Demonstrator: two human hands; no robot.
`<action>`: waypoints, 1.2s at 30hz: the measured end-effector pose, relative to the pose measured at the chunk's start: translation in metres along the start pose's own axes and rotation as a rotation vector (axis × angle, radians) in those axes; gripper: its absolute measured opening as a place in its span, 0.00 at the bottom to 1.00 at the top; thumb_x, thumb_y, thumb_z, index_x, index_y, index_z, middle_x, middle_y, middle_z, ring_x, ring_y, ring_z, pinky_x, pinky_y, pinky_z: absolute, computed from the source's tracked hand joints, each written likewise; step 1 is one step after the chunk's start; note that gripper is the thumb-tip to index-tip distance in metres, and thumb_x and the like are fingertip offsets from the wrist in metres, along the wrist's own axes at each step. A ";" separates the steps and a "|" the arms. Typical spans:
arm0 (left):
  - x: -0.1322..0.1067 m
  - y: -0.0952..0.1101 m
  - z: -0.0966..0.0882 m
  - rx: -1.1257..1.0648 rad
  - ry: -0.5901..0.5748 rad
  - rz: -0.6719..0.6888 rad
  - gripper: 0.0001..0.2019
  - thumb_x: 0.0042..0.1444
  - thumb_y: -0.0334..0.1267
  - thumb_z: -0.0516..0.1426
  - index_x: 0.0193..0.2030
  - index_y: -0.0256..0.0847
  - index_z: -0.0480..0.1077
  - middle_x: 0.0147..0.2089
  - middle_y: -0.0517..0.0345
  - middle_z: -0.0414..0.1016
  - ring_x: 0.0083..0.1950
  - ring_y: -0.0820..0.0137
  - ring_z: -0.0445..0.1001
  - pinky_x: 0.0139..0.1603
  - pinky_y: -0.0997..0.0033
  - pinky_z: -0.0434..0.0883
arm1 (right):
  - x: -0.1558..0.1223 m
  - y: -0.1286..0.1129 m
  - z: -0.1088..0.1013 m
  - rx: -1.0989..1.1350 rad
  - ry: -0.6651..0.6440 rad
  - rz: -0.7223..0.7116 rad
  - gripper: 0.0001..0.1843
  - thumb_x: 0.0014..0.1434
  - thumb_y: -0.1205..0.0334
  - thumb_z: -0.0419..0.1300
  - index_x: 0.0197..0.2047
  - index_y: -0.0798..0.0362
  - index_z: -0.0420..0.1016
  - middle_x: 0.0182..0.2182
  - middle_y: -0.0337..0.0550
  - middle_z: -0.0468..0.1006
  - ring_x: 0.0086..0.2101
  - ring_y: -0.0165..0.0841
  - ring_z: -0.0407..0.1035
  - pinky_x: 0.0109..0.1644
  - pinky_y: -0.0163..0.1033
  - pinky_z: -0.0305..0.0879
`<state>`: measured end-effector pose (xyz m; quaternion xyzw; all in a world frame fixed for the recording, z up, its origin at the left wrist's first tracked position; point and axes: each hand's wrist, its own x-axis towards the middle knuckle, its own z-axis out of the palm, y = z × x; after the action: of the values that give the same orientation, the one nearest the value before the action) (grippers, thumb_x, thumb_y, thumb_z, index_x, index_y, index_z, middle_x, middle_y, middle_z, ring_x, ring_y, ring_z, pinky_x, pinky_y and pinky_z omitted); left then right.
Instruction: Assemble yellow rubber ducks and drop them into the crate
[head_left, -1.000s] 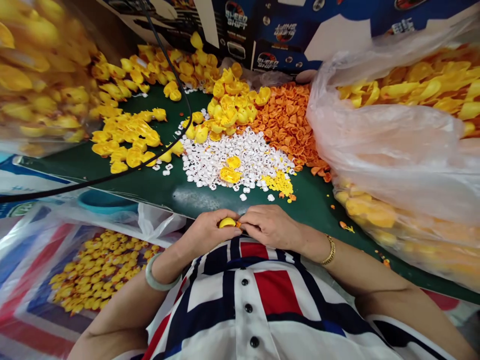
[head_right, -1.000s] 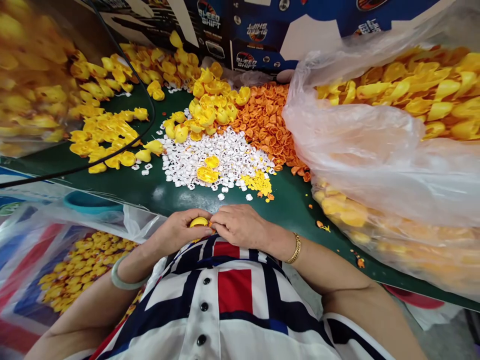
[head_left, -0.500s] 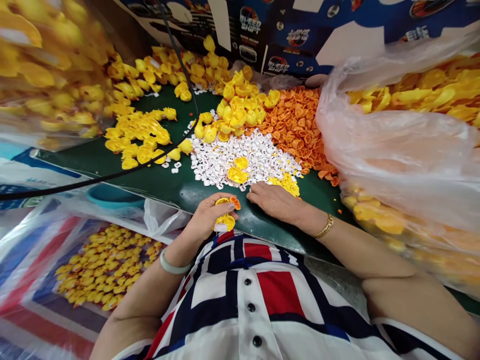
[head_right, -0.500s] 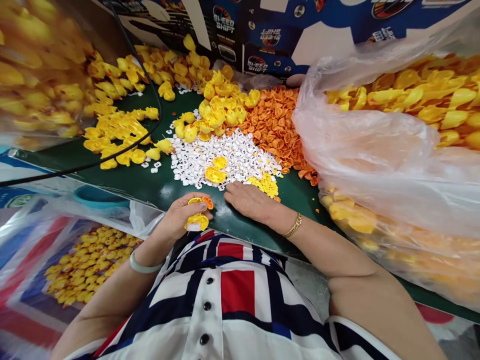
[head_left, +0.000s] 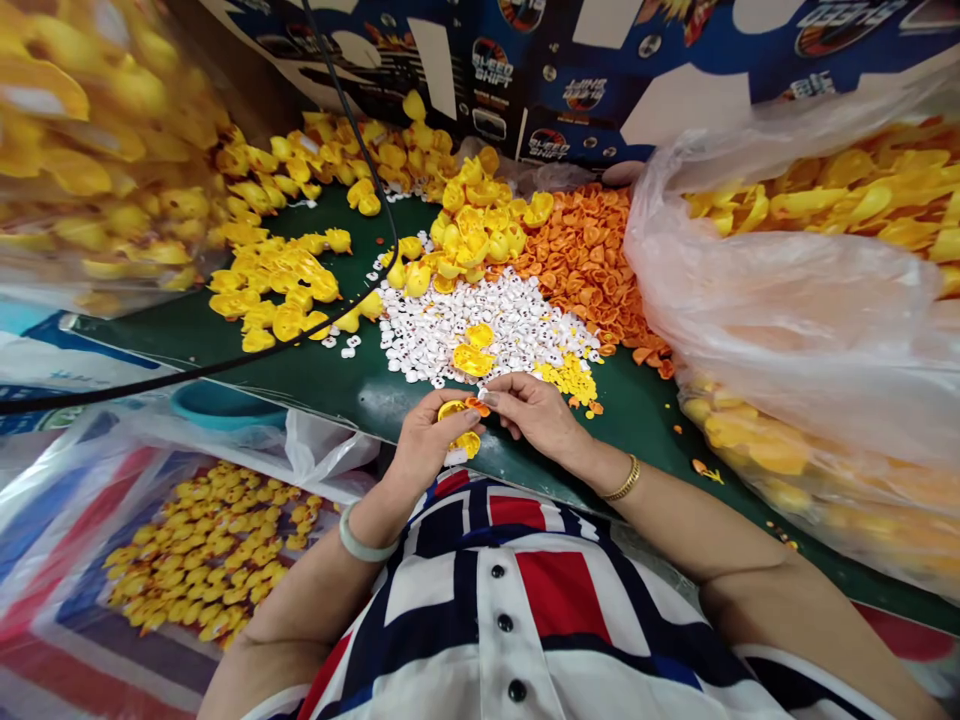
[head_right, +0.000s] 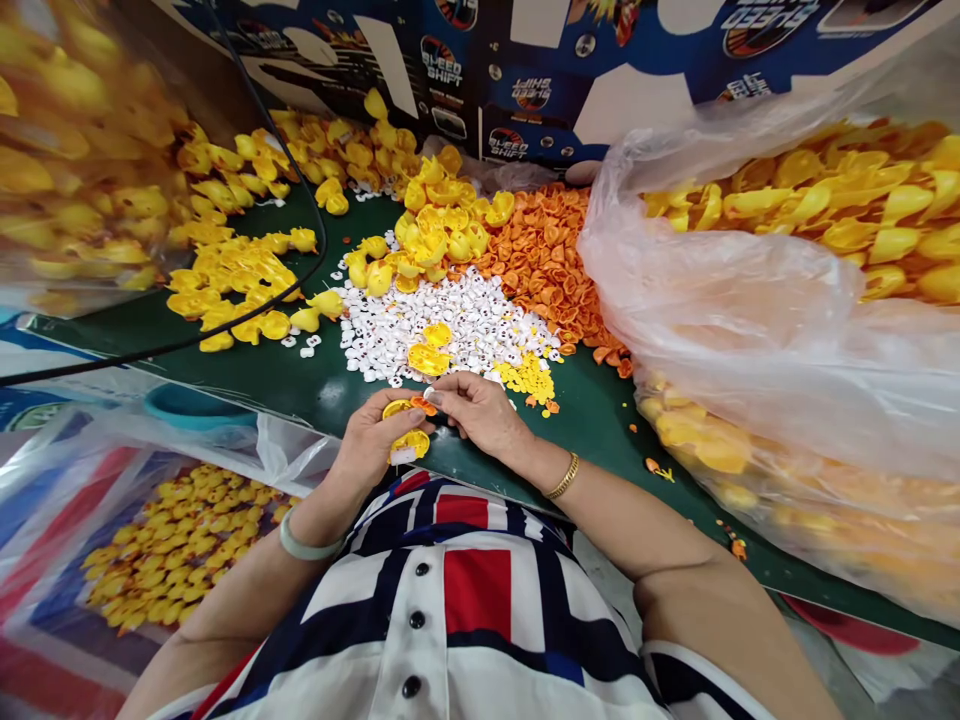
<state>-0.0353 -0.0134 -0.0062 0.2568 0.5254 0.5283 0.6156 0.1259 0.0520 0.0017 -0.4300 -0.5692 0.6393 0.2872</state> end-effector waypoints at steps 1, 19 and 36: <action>-0.001 -0.001 0.000 0.012 0.007 0.008 0.19 0.45 0.42 0.70 0.43 0.39 0.75 0.35 0.57 0.80 0.32 0.69 0.79 0.33 0.73 0.75 | 0.000 0.001 0.001 -0.004 0.006 -0.007 0.15 0.57 0.49 0.64 0.41 0.52 0.75 0.20 0.31 0.69 0.18 0.24 0.60 0.18 0.29 0.58; 0.005 0.005 0.009 -0.182 -0.051 -0.102 0.23 0.46 0.50 0.68 0.43 0.36 0.72 0.31 0.56 0.78 0.25 0.71 0.75 0.26 0.73 0.72 | 0.004 0.006 -0.013 -0.428 0.002 -0.572 0.16 0.65 0.54 0.61 0.52 0.51 0.72 0.37 0.43 0.73 0.33 0.30 0.68 0.36 0.37 0.68; 0.020 0.009 0.000 0.278 0.024 0.105 0.31 0.59 0.65 0.50 0.38 0.35 0.76 0.33 0.53 0.77 0.33 0.68 0.71 0.34 0.71 0.67 | -0.002 -0.026 -0.017 -1.282 -0.218 -0.633 0.13 0.68 0.54 0.57 0.48 0.56 0.69 0.40 0.46 0.75 0.38 0.37 0.71 0.34 0.38 0.63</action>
<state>-0.0409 0.0077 -0.0052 0.3602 0.5866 0.4851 0.5392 0.1388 0.0631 0.0276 -0.2624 -0.9548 0.1051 0.0916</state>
